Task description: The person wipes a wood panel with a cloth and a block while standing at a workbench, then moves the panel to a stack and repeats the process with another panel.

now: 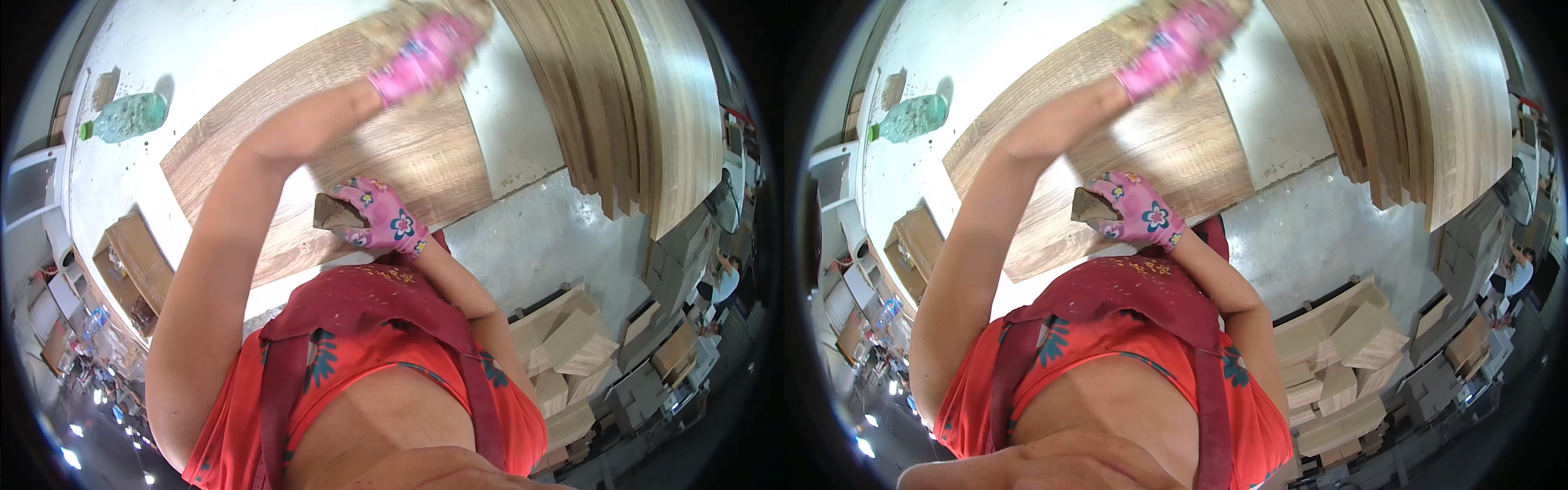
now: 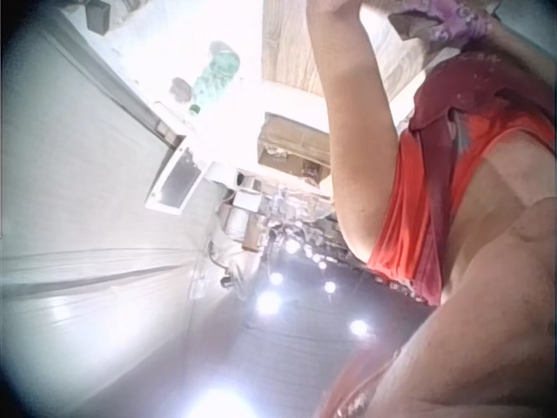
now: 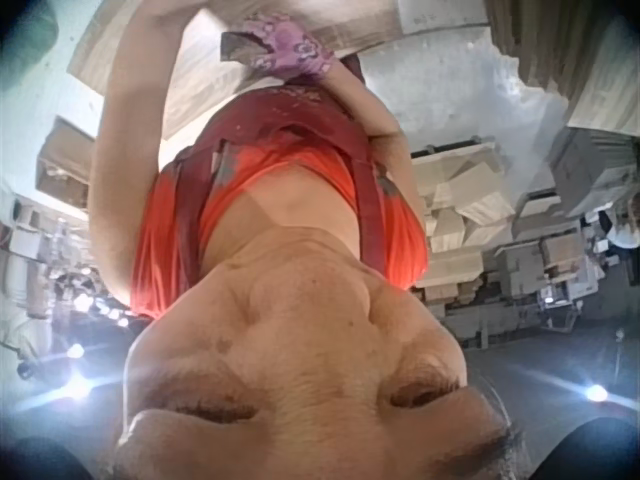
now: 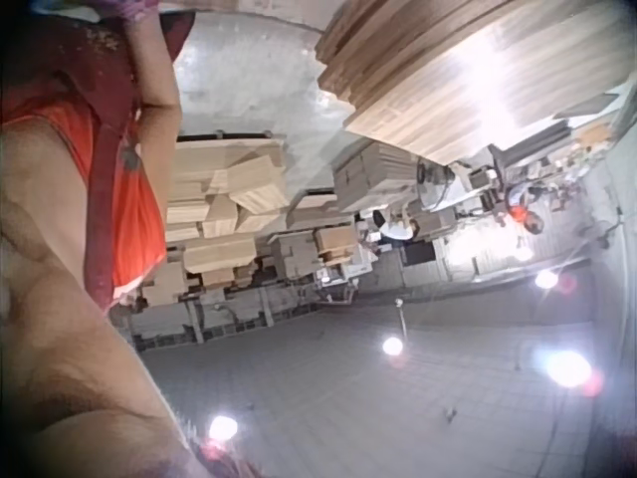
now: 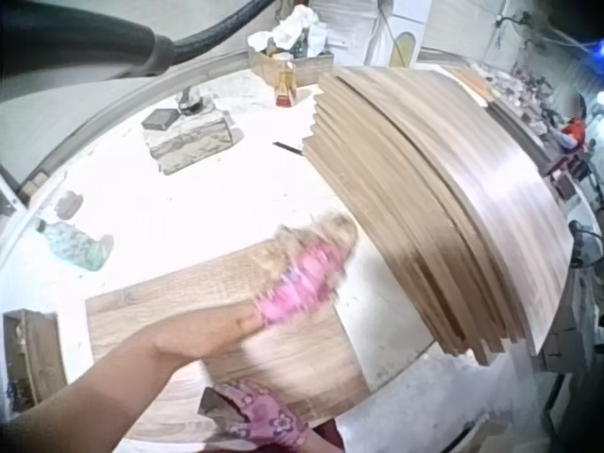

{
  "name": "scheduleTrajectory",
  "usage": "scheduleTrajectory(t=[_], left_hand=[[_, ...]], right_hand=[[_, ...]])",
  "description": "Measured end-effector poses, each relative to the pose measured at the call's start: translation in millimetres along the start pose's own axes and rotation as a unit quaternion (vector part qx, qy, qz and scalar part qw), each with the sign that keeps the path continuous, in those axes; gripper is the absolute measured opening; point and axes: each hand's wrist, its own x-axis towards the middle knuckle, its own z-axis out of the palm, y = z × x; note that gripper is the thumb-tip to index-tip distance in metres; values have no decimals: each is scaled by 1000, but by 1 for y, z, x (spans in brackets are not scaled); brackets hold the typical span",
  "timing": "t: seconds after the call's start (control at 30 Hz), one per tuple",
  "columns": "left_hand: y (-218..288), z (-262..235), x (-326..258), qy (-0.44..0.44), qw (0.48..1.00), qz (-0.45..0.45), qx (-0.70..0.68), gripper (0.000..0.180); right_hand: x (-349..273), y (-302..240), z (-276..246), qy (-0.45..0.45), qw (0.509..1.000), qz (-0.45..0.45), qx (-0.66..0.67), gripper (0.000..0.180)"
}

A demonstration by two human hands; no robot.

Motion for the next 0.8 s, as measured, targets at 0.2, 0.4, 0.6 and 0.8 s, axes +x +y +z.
scheduleTrajectory(t=[0.2,0.4,0.6,0.8], left_hand=[[34,157,-51,-167,935,265,164,63],[8,31,-23,24,918,187,348,52],[31,-80,-61,234,886,-42,398,43],[61,-105,-154,246,908,-95,324,47]], right_hand=[[-3,1,4,-36,999,-17,-11,64],[4,-4,0,-44,998,3,-43,65],[3,2,11,23,993,-73,-88,62],[10,-5,11,80,993,-71,-46,63]])
